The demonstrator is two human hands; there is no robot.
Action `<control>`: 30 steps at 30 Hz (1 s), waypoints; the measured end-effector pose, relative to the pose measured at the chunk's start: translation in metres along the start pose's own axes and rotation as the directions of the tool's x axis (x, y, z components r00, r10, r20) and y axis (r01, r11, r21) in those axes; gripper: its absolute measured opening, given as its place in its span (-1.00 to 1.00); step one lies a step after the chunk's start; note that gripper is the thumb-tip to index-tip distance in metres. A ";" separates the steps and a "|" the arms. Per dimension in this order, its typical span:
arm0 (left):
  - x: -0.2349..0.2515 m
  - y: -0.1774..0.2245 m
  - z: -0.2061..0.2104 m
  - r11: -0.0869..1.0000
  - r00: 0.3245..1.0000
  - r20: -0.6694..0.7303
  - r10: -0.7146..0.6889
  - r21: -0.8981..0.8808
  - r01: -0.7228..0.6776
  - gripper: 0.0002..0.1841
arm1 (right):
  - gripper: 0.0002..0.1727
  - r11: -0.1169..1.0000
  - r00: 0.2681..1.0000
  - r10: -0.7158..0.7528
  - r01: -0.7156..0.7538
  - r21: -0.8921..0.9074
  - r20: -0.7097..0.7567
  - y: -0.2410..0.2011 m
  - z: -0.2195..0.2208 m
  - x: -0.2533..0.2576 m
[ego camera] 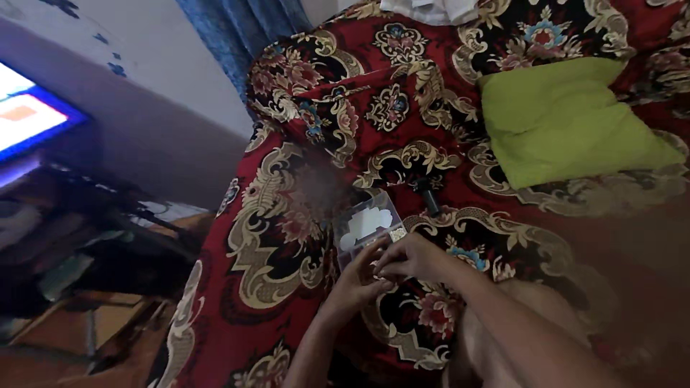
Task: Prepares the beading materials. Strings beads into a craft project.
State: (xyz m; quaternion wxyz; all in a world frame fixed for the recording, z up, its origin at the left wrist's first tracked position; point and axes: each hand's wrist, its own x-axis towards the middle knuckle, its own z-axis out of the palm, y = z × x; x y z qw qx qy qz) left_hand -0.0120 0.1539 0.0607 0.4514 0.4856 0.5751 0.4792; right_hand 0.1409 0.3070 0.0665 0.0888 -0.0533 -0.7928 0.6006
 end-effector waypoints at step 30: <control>-0.002 -0.008 0.003 0.977 0.937 -0.348 -0.004 -0.202 -0.071 -0.86 | -0.84 0.987 0.960 0.024 0.022 0.161 -0.279 0.013 0.011 0.003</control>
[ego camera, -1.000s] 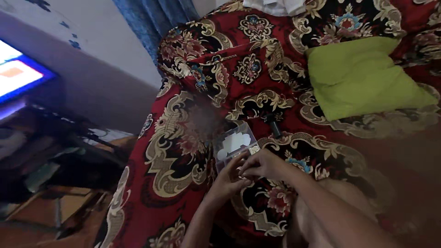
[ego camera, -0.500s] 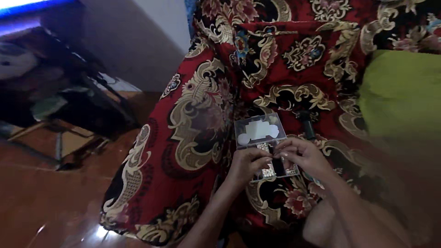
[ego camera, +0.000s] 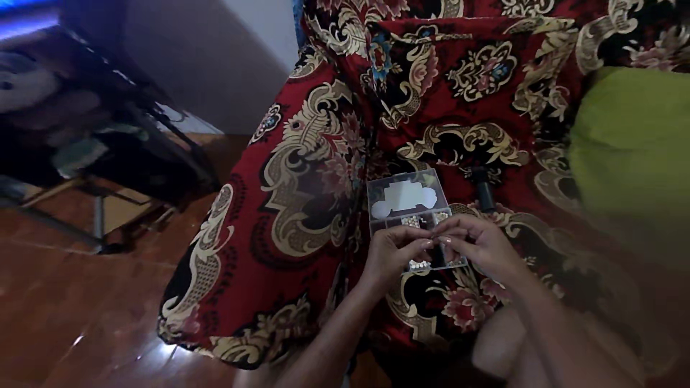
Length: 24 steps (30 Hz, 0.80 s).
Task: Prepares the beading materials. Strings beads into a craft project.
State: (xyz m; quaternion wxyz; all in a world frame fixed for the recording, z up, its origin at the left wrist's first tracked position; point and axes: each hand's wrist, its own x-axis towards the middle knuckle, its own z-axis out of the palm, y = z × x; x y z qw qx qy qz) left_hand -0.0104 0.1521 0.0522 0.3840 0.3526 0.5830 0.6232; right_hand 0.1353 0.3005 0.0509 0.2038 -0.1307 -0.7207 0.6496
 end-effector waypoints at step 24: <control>0.002 -0.014 -0.004 0.802 0.936 -0.019 0.352 0.522 -0.291 -0.89 | -0.91 0.988 0.990 0.138 -0.140 -0.060 -0.032 -0.004 0.008 -0.003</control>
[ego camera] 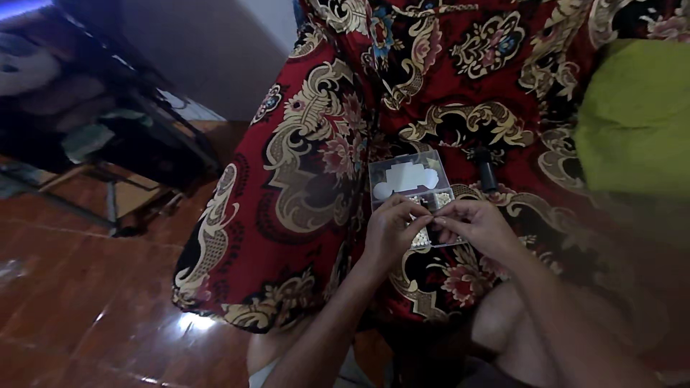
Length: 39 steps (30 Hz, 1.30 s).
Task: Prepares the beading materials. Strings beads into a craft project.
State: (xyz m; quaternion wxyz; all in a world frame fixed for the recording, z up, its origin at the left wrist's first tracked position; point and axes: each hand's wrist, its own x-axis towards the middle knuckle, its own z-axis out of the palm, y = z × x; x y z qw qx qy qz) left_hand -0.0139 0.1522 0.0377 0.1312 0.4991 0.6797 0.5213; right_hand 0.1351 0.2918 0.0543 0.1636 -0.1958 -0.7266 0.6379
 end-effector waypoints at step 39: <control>0.006 -0.026 0.002 0.949 0.943 0.186 -0.276 0.210 0.236 -0.79 | -0.83 0.960 0.987 -0.051 0.006 -0.280 -0.152 0.014 0.006 0.007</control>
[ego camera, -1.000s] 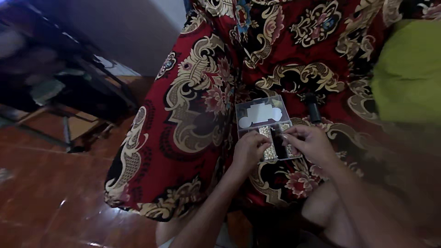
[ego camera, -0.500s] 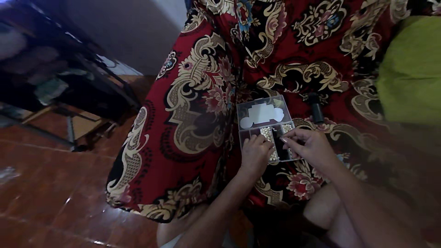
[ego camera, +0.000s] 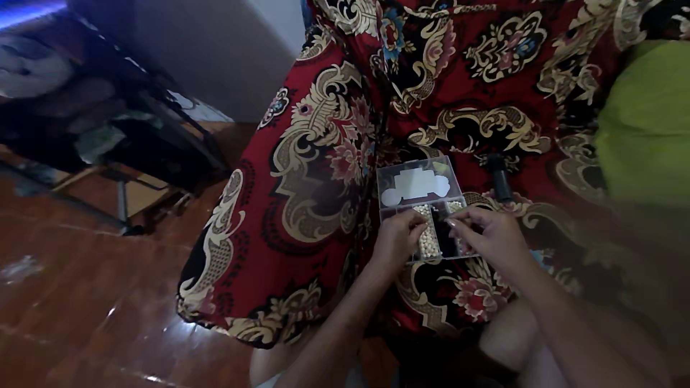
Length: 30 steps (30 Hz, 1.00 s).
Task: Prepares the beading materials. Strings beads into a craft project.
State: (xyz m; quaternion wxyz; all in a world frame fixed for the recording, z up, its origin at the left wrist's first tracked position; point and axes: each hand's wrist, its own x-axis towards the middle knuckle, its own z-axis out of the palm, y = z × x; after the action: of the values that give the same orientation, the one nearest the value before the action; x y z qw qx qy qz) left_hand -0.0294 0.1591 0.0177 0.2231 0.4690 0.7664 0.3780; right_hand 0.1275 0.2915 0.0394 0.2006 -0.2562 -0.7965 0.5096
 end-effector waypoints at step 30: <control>-0.007 0.013 -0.006 0.309 0.955 0.292 -0.048 -0.905 0.292 -0.78 | -0.84 0.929 0.922 -0.348 0.363 0.068 -0.170 -0.006 0.030 -0.018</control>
State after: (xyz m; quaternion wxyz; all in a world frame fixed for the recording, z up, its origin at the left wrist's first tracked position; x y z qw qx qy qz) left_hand -0.0230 0.1546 0.0316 0.5711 0.2057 0.4224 0.6732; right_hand 0.1231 0.2572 0.0316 0.3633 -0.1358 -0.7858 0.4817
